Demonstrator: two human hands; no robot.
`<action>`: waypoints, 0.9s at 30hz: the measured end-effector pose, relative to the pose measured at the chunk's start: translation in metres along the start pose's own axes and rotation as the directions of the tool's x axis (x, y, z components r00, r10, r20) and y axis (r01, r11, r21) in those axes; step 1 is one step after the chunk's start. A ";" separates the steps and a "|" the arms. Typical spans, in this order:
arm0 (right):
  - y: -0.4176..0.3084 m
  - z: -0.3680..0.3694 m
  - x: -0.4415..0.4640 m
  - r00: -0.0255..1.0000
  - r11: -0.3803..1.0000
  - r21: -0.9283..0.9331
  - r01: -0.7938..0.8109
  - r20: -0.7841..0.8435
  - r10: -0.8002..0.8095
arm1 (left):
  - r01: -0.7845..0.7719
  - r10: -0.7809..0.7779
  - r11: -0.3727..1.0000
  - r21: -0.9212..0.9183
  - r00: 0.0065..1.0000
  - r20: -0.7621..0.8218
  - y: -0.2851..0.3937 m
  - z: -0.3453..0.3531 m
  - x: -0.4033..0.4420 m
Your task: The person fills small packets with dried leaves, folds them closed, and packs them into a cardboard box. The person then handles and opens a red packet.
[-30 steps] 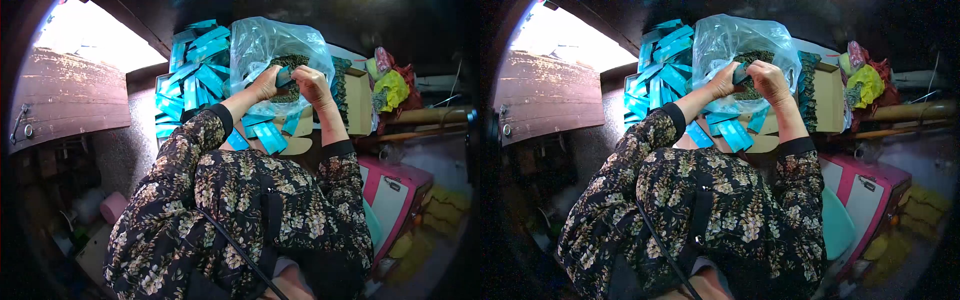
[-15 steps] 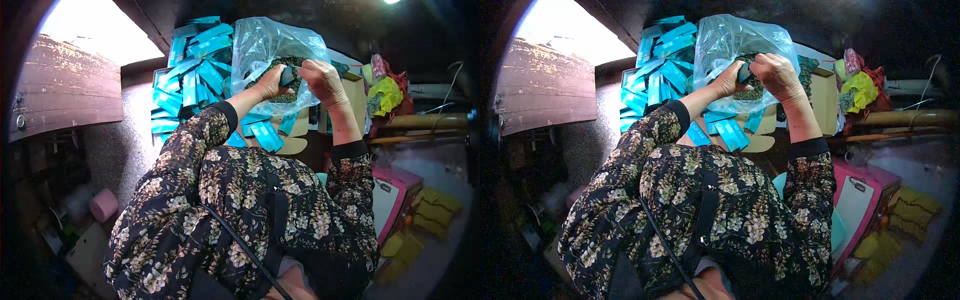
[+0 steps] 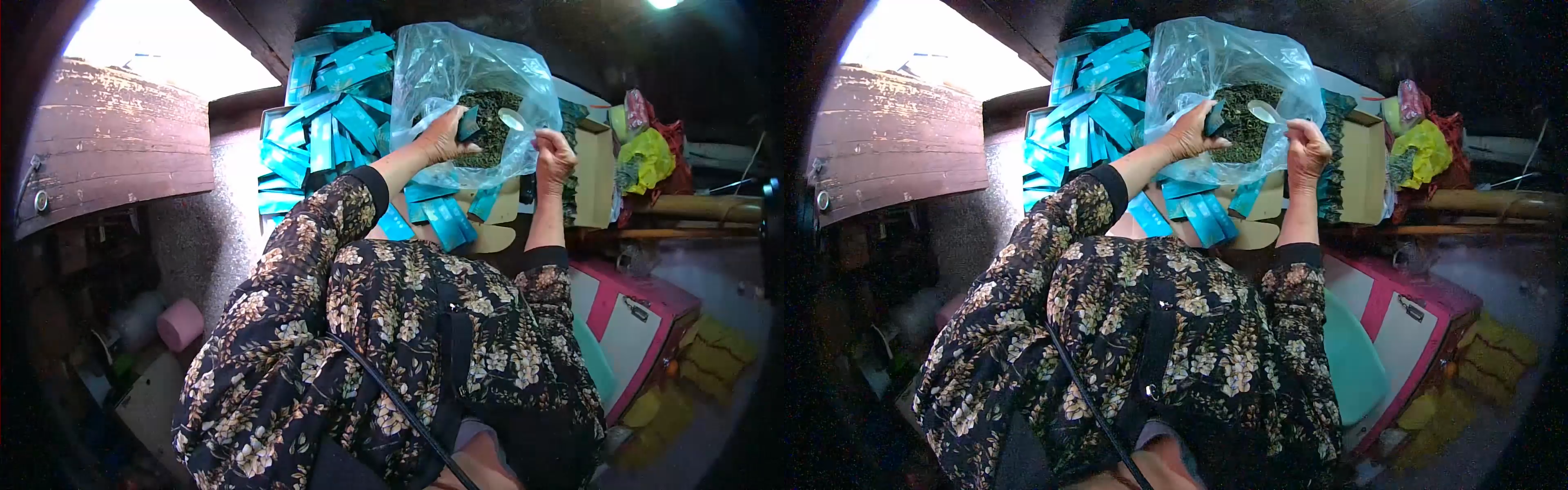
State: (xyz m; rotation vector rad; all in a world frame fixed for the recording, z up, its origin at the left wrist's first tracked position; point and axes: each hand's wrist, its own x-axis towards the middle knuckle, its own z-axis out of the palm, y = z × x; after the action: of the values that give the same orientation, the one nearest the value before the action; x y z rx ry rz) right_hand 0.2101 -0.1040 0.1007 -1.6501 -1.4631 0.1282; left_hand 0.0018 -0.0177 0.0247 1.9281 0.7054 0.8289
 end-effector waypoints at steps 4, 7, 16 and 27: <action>0.064 0.038 -0.052 0.859 0.842 0.171 -0.512 0.085 0.505 | 0.095 -0.093 0.995 -0.007 0.991 0.100 -0.005 -0.002 -0.002; 0.077 0.048 -0.065 0.852 0.862 -0.004 -0.507 0.154 0.501 | 0.103 -0.087 0.983 -0.153 0.991 0.105 -0.007 0.003 -0.002; -0.034 0.030 -0.009 0.902 0.800 0.430 -0.418 0.302 0.309 | 0.375 -0.192 0.672 -0.639 0.921 0.338 0.010 -0.009 0.008; -0.084 0.030 0.015 0.908 0.919 -0.093 0.383 0.223 -0.355 | 0.134 -0.003 0.754 -0.643 0.980 0.200 0.018 -0.011 0.019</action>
State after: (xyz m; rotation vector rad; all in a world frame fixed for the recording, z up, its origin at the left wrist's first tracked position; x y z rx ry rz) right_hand 0.1338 -0.0840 0.1451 -1.4639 -1.9541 -0.0178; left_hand 0.0071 -0.0058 0.0500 1.3020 0.2985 0.7096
